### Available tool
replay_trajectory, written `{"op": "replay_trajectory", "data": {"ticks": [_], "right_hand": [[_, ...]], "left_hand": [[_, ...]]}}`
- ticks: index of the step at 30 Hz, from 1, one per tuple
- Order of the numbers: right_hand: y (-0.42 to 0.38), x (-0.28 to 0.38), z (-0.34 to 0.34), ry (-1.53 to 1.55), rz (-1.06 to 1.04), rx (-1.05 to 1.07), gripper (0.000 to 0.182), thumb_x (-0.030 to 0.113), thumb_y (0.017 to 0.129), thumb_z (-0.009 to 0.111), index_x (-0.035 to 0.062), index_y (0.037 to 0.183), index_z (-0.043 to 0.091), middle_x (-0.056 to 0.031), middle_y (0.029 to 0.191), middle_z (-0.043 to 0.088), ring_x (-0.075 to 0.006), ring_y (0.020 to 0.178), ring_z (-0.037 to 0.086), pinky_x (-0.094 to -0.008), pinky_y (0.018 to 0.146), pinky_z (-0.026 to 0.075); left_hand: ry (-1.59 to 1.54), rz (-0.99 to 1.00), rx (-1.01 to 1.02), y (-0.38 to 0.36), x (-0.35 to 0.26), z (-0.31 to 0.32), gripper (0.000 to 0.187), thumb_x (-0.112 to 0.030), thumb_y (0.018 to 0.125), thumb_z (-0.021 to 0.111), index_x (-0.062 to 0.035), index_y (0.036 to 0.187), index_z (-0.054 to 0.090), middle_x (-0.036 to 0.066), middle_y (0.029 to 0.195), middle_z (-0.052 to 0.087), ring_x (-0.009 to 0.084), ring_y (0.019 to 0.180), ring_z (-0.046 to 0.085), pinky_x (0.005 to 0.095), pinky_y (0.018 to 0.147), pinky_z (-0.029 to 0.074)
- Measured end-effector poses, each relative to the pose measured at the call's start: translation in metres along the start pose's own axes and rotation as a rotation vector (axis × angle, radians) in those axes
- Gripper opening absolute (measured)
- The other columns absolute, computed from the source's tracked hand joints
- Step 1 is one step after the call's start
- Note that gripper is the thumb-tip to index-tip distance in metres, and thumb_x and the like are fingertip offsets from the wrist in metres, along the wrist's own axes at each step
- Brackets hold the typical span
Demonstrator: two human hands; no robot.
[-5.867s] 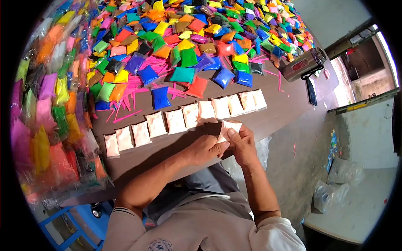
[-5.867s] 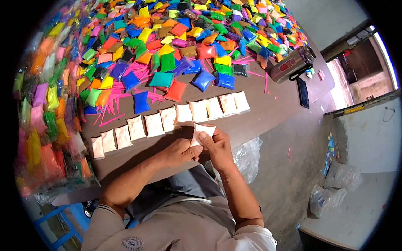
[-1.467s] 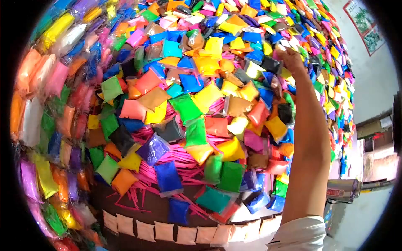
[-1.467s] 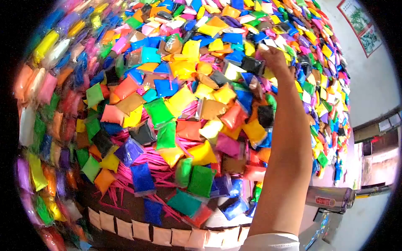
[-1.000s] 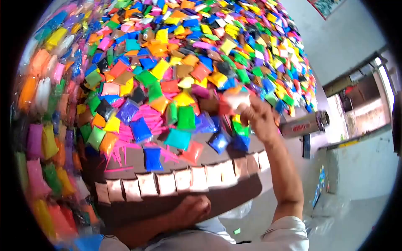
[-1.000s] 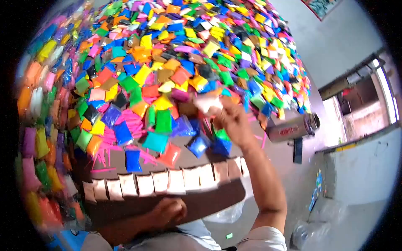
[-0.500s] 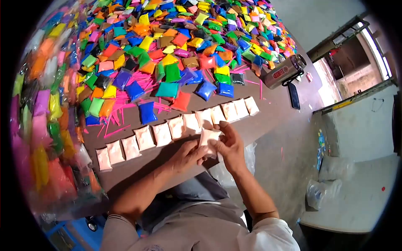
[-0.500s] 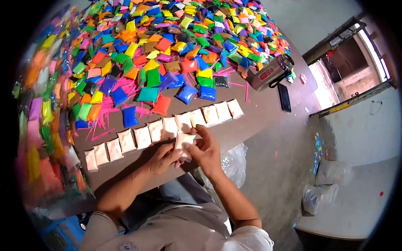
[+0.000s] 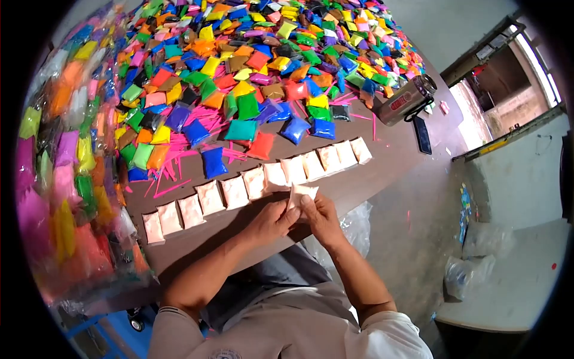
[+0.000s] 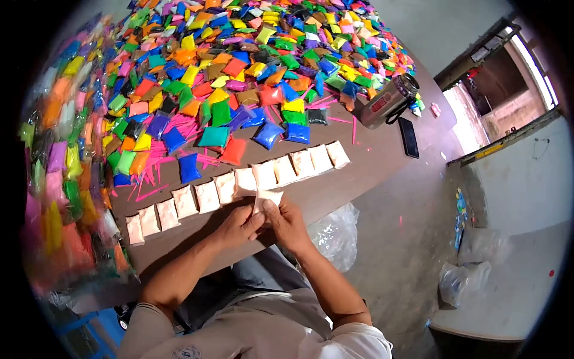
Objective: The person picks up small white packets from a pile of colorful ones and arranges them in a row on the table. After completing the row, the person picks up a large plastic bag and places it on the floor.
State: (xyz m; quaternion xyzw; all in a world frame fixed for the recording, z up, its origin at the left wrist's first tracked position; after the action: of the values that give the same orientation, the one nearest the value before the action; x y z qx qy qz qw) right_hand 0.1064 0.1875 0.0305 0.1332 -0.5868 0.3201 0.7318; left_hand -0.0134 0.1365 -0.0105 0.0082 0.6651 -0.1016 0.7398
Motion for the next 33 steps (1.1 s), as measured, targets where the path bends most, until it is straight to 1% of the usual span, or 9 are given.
{"op": "replay_trajectory", "data": {"ticks": [3,4,10,14,16,20,23,25,33], "right_hand": [[-0.006,-0.006,-0.007,-0.158,-0.036,-0.032,0.032,0.031,0.102,0.054,-0.0002,0.109,0.058,-0.0024,0.085,0.061,-0.0075,0.075,0.056,-0.0242,0.065,0.049],[-0.007,-0.007,-0.009,-0.186,-0.046,-0.044,0.031,0.03,0.101,0.054,-0.0002,0.109,0.058,-0.0014,0.086,0.061,-0.0069,0.075,0.054,-0.0238,0.065,0.047],[-0.017,0.002,-0.01,-0.344,-0.108,-0.115,0.024,0.021,0.099,0.059,-0.0022,0.103,0.06,-0.0002,0.086,0.061,-0.0066,0.078,0.051,-0.0236,0.067,0.045],[-0.021,0.003,-0.021,-0.194,-0.138,-0.085,0.021,0.017,0.095,0.064,-0.0035,0.099,0.062,-0.0002,0.083,0.061,-0.0049,0.075,0.051,-0.0238,0.063,0.044],[-0.022,0.004,-0.059,-0.507,-0.152,-0.233,0.016,0.013,0.091,0.068,-0.0025,0.094,0.066,0.0013,0.077,0.061,-0.0043,0.066,0.049,-0.0239,0.055,0.041],[0.003,0.041,-0.161,-0.359,-0.298,-0.427,0.028,0.012,0.092,0.066,-0.0012,0.117,0.061,-0.0069,0.105,0.067,-0.0134,0.093,0.063,-0.029,0.079,0.053],[0.026,0.078,-0.211,-0.508,-0.367,-0.559,0.026,0.014,0.091,0.067,-0.0013,0.11,0.058,-0.0043,0.093,0.061,-0.0119,0.088,0.06,-0.0273,0.076,0.051],[0.047,0.093,-0.234,-0.787,-0.294,-0.482,0.026,0.018,0.093,0.065,-0.0028,0.109,0.06,-0.0035,0.091,0.06,-0.0098,0.085,0.056,-0.0248,0.074,0.047],[0.112,0.072,-0.248,-0.795,-0.258,-0.263,0.031,0.022,0.096,0.061,-0.0032,0.114,0.063,-0.0026,0.091,0.062,-0.0093,0.084,0.055,-0.025,0.076,0.046]], "left_hand": [[0.323,0.262,-0.079,-0.003,-0.014,0.006,0.031,-0.028,0.097,0.05,0.0029,0.096,0.055,0.013,0.067,0.053,0.0194,0.058,0.051,0.0368,0.056,0.044],[0.35,0.238,-0.093,-0.003,-0.015,0.006,0.03,-0.026,0.094,0.051,0.004,0.096,0.056,0.018,0.067,0.052,0.0271,0.061,0.054,0.0405,0.058,0.044],[0.404,0.22,-0.059,-0.001,0.004,0.004,0.037,-0.034,0.094,0.055,0.0023,0.094,0.061,0.023,0.078,0.062,0.0417,0.074,0.061,0.0432,0.065,0.048],[0.469,0.295,-0.043,-0.002,-0.009,0.016,0.035,-0.033,0.093,0.057,0.0,0.084,0.058,0.018,0.068,0.056,0.0349,0.064,0.057,0.0436,0.061,0.044],[0.534,0.327,-0.04,-0.003,-0.015,0.017,0.035,-0.032,0.093,0.058,-0.001,0.078,0.056,0.017,0.066,0.055,0.0356,0.063,0.056,0.0431,0.059,0.044],[0.53,0.36,-0.072,-0.005,-0.017,0.019,0.03,-0.023,0.091,0.06,-0.0013,0.072,0.052,0.018,0.066,0.053,0.0385,0.063,0.054,0.0432,0.058,0.043],[0.529,0.397,-0.107,-0.005,-0.019,0.02,0.028,-0.02,0.089,0.061,-0.001,0.072,0.052,0.018,0.065,0.053,0.0384,0.063,0.054,0.0434,0.058,0.043],[0.537,0.385,-0.1,-0.005,-0.021,0.02,0.026,-0.019,0.088,0.061,-0.0009,0.072,0.052,0.018,0.065,0.053,0.0382,0.063,0.055,0.0432,0.058,0.043],[0.519,0.396,-0.103,-0.003,-0.022,0.018,0.022,-0.012,0.085,0.063,-0.0013,0.069,0.051,0.017,0.063,0.052,0.0368,0.062,0.055,0.0422,0.058,0.043]]}}
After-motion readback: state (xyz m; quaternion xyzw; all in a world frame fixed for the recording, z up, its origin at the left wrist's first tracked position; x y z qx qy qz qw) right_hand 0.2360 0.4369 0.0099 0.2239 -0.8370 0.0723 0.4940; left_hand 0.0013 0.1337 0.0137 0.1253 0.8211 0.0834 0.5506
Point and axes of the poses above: each hand's wrist, its own y-axis towards the middle knuckle, its own z-axis out of the palm, x = y × z, the point moved 4 cm from there along y, towards the middle knuckle
